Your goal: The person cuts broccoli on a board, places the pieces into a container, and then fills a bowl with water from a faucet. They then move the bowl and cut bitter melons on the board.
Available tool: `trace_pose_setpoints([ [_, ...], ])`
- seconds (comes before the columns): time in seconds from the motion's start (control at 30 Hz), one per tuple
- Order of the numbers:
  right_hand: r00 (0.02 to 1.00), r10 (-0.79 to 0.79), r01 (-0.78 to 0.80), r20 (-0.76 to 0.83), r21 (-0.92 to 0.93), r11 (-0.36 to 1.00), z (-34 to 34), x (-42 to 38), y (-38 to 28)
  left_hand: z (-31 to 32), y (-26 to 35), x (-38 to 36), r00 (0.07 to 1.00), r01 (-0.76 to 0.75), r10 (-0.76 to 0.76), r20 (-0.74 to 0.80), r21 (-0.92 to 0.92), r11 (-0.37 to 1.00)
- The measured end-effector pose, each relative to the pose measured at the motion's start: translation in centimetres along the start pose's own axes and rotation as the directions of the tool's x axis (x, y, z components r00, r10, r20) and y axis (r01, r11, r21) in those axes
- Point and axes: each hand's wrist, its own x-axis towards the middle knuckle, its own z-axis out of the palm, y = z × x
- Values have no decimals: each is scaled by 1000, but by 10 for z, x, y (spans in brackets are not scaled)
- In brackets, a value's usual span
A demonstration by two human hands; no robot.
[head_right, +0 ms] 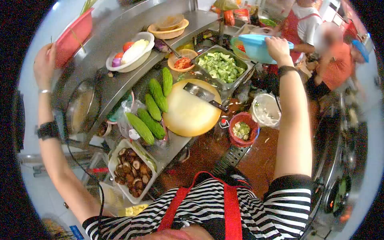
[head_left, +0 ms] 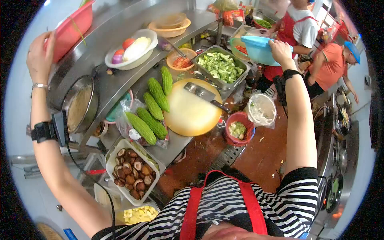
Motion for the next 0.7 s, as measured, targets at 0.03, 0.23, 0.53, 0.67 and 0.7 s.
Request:
trace_pose_setpoints([
  [0.03, 1000, -3, 3, -1, 1, 1000, 6, -2, -1, -13, 17, -7, 1000, 7, -7, 19, 16, 1000],
  [0.23, 996, -79, 77, -34, -47, 996, 75, 6, 13, -74, 145, -81, 857, -498, 507, 96, -102, 861],
  [0.53, 967, -181, 208, -179, 144, 968, 151, 44, 31, -66, 309, -221, 885, 163, 4, 466, -316, 935],
  [0.67, 952, -153, 210, -265, 200, 957, 170, 61, 24, -17, 389, -304, 576, 695, -323, 751, -243, 677],
  [0.7, 936, -139, 216, -323, 216, 952, 172, 65, 21, -5, 409, -326, 484, 750, -342, 806, -181, 636],
])
